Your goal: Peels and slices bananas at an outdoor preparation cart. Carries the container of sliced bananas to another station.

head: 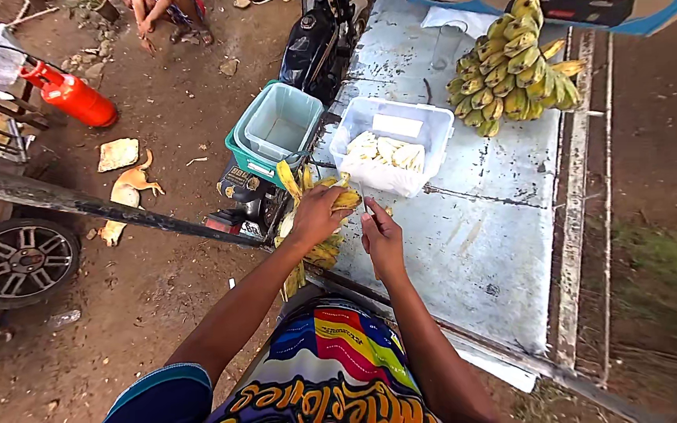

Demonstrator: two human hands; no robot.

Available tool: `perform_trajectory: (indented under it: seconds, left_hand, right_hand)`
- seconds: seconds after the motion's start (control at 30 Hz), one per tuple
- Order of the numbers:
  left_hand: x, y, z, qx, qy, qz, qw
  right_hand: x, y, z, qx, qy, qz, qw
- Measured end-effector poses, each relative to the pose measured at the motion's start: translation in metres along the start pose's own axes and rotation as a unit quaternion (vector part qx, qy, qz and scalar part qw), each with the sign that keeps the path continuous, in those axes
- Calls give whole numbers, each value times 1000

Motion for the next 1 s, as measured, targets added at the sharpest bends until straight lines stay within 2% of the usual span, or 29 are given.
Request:
perform_trajectory:
  seconds: [0.17,0.4,0.57,0.8,1.0]
  left_hand:
    - [5,4,-9,-44,-6,-21,999]
    - [5,1,-7,-34,8,-9,999]
    - [4,-1,-5,-16,10,5,1000]
    - [2,0,-8,-33,4,24,999]
    - [1,-2,-9,-30,-2,34,999]
  right_hand:
    - [13,2,6,13,28,-36,999]
    - [23,-3,12,56,80,-60,993]
    - [21,1,12,35,46,-11,998]
    - [20,12,9,8,5,34,999]
    - [19,12,9,39,84,26,995]
Point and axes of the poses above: each hand's wrist, its own y-axis towards the middle knuckle, its own x-axis out of the palm, z = x × y, the point moved 10 cm from there along y, towards the middle knuckle, and after that the axes turned 6 degrees about -z, right-handed, at the moved point
